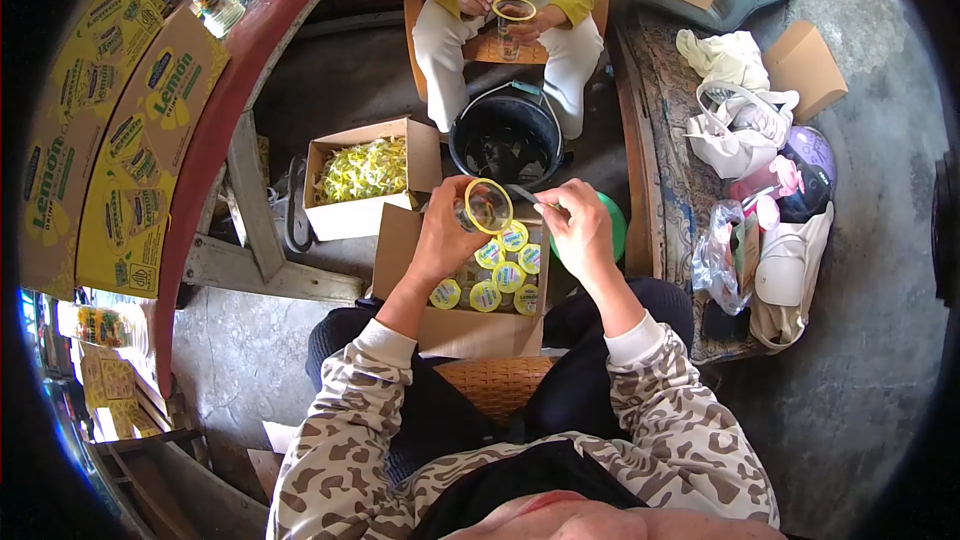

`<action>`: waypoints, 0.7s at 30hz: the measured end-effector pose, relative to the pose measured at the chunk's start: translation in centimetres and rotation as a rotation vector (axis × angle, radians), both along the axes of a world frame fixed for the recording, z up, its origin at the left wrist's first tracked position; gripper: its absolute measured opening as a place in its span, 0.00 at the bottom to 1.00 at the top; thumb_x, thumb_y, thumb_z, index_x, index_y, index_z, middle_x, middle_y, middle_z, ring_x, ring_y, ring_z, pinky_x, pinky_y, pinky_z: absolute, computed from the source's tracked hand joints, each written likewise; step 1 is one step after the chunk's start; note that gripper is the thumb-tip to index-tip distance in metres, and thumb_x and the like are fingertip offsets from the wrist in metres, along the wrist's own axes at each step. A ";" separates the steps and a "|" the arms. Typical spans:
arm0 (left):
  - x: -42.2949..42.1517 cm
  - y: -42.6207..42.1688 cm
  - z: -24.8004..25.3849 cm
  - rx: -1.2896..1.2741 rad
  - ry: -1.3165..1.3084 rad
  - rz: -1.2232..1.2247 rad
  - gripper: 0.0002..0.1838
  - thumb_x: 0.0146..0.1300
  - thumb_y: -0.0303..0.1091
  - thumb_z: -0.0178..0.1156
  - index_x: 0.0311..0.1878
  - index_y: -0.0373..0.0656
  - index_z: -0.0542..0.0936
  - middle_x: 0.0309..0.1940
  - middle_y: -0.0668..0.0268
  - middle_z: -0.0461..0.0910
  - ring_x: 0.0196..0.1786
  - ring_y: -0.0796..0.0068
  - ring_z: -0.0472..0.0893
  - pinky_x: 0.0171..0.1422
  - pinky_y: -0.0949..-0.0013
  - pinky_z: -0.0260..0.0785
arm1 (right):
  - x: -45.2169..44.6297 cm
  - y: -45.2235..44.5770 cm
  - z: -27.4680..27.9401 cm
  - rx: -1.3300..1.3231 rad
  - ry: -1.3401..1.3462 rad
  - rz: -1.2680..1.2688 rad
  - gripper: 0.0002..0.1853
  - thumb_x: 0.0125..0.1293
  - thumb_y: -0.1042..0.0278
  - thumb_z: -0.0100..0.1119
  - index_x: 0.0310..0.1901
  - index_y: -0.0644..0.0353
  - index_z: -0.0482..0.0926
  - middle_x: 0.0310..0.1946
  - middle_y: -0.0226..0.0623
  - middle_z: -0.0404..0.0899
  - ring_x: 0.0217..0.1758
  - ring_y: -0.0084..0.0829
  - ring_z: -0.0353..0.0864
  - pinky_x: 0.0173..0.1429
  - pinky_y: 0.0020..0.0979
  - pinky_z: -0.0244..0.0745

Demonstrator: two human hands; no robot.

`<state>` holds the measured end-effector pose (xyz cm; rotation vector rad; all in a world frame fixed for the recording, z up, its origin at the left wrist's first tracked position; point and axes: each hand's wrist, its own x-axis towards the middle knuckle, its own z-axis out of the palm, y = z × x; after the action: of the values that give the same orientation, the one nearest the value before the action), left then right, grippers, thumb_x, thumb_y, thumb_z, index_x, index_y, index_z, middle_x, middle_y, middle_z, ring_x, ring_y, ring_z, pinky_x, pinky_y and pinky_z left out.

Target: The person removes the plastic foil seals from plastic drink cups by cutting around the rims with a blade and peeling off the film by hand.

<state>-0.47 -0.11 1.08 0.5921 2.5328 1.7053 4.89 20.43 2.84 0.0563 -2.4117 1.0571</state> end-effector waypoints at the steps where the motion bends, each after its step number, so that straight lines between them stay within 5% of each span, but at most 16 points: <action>1: 0.0 0.0 0.0 -0.001 -0.001 0.003 0.34 0.47 0.29 0.77 0.58 0.39 0.73 0.52 0.56 0.77 0.58 0.57 0.77 0.66 0.59 0.69 | 0.1 -0.3 0.3 0.018 0.008 0.022 0.07 0.56 0.76 0.70 0.36 0.56 0.83 0.32 0.33 0.78 0.39 0.38 0.80 0.42 0.38 0.75; 6: -0.1 -0.2 0.7 -0.145 0.327 0.087 0.33 0.44 0.27 0.75 0.57 0.39 0.74 0.51 0.55 0.76 0.54 0.52 0.74 0.60 0.56 0.70 | 0.6 -1.6 0.1 0.099 0.081 0.079 0.08 0.55 0.78 0.69 0.36 0.55 0.84 0.31 0.32 0.77 0.38 0.36 0.79 0.41 0.36 0.76; 16: -0.1 -0.7 1.5 -0.158 0.272 0.139 0.35 0.43 0.26 0.75 0.59 0.41 0.73 0.50 0.58 0.80 0.56 0.55 0.78 0.62 0.57 0.70 | 0.9 -2.8 -0.4 0.376 0.219 0.117 0.11 0.51 0.75 0.69 0.38 0.54 0.85 0.30 0.28 0.74 0.36 0.32 0.76 0.39 0.34 0.73; 21: -0.1 -0.9 1.4 -0.225 0.331 0.163 0.31 0.46 0.31 0.74 0.56 0.44 0.74 0.43 0.64 0.82 0.49 0.58 0.80 0.53 0.55 0.72 | 1.1 -3.3 -1.0 0.436 0.210 0.107 0.14 0.50 0.75 0.67 0.41 0.53 0.85 0.33 0.28 0.74 0.38 0.32 0.75 0.40 0.34 0.72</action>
<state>-0.57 -1.05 2.45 0.7205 3.0261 1.4342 6.03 17.14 1.86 0.4268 -2.4183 0.5194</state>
